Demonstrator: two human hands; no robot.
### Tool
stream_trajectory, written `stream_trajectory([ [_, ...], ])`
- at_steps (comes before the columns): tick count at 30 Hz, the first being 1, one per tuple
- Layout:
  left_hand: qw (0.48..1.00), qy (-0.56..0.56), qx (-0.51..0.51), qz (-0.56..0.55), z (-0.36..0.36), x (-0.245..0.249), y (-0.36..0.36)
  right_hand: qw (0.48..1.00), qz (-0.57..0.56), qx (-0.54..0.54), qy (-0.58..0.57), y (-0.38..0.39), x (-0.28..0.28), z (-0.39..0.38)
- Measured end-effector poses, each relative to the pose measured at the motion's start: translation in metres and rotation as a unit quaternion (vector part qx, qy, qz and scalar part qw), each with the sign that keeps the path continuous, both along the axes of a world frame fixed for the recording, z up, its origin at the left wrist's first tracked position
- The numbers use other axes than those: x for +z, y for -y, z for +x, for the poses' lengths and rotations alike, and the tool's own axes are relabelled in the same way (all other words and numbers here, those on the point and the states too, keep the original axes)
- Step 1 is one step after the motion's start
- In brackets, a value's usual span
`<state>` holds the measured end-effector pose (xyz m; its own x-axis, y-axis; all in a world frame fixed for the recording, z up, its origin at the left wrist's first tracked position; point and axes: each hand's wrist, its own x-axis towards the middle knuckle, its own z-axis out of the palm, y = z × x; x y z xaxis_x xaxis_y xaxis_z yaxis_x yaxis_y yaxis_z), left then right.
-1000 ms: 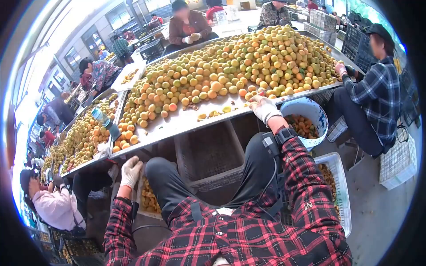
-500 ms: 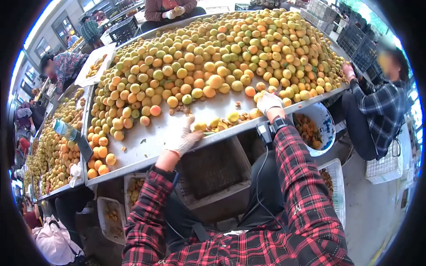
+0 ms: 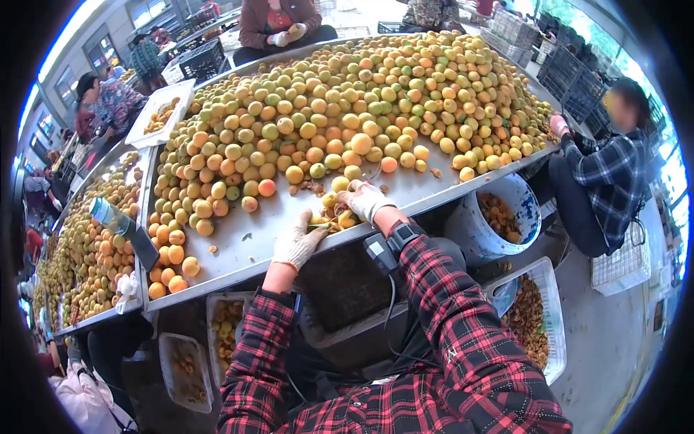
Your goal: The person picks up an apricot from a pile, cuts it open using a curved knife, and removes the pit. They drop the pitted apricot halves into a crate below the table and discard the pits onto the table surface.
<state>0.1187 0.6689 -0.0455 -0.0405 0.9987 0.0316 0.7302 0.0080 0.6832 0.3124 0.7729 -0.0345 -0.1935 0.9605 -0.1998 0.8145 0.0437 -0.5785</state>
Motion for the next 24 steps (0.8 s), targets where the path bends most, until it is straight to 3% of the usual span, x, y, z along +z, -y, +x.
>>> stream_trajectory([
  [5, 0.999, 0.037, -0.012, 0.003, -0.006, -0.006, -0.001, 0.975, 0.026, -0.033, -0.218, -0.001, -0.020, 0.012],
  [7, 0.999, 0.028, -0.022, 0.020, -0.009, -0.009, -0.003, 0.950, 0.039, -0.048, -0.307, -0.034, -0.076, 0.032],
  [9, 0.999, 0.015, -0.019, -0.023, -0.005, 0.008, -0.002, 0.857, -0.072, -0.051, -0.508, -0.030, -0.064, 0.045],
  [11, 0.999, 0.047, -0.012, 0.003, 0.000, -0.011, -0.013, 0.889, -0.035, -0.164, -0.425, 0.001, -0.003, 0.037],
  [13, 0.997, 0.069, -0.019, 0.025, 0.003, -0.014, -0.019, 0.877, -0.013, -0.148, -0.457, -0.009, -0.013, 0.048],
  [15, 0.991, 0.123, -0.034, 0.037, 0.008, -0.016, -0.025, 0.854, 0.072, -0.076, -0.510, -0.002, 0.011, 0.049],
  [16, 0.994, 0.093, -0.025, 0.055, 0.010, -0.018, -0.027, 0.847, 0.057, -0.006, -0.528, -0.001, 0.012, 0.057],
  [17, 0.995, 0.062, -0.015, 0.072, 0.013, -0.018, -0.028, 0.891, 0.039, -0.020, -0.452, 0.010, 0.035, 0.053],
  [19, 0.998, 0.042, -0.005, 0.035, 0.019, -0.002, -0.032, 0.923, 0.014, 0.090, -0.373, 0.013, 0.040, 0.055],
  [24, 0.996, 0.053, 0.058, -0.052, 0.020, -0.004, -0.046, 0.896, -0.025, 0.141, -0.421, 0.021, 0.035, 0.054],
])
